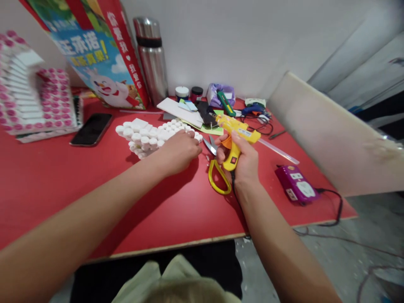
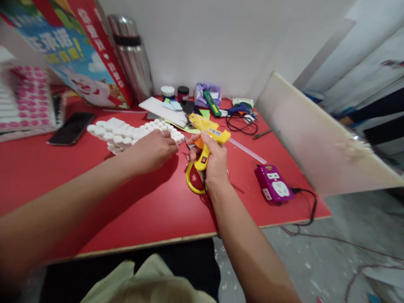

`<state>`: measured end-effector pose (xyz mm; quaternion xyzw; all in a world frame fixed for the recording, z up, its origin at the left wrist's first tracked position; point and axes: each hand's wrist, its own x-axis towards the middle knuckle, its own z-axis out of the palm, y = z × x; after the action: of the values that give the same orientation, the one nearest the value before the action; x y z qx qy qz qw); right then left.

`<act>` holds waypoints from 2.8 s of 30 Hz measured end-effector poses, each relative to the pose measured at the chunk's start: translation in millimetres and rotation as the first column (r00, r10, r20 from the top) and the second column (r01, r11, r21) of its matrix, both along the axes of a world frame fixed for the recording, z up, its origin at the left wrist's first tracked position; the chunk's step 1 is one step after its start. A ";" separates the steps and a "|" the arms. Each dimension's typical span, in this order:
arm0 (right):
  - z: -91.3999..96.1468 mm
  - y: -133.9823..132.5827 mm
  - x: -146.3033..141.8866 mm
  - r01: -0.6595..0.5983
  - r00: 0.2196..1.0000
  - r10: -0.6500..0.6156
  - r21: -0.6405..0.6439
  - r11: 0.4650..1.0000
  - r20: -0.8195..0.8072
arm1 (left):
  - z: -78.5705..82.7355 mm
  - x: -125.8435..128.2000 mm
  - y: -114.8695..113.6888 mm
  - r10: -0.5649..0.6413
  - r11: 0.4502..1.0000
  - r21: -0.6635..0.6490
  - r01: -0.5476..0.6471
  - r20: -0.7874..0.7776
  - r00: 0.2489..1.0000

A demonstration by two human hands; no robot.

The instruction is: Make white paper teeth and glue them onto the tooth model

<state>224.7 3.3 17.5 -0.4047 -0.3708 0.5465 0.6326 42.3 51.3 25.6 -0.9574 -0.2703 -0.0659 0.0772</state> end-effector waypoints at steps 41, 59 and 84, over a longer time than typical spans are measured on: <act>-7.2 -22.2 -15.5 -0.440 0.889 0.433 0.020 0.898 0.147 | -25.7 -73.0 -72.1 0.924 0.267 -0.688 0.675 0.382 0.024; -10.4 -23.4 -13.1 -0.540 0.786 0.528 -0.058 0.840 0.321 | -22.2 -72.3 -67.1 0.952 0.256 -0.606 0.753 0.292 -0.089; -11.2 -23.4 -14.3 -0.507 0.810 0.504 -0.073 0.859 0.301 | -22.7 -73.5 -67.0 0.956 0.246 -0.587 0.771 0.278 -0.093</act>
<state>210.3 -20.1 6.3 -0.3685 -0.5625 0.6224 0.4006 -31.2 -15.7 2.9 -0.2583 -0.3210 -0.5417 -0.7327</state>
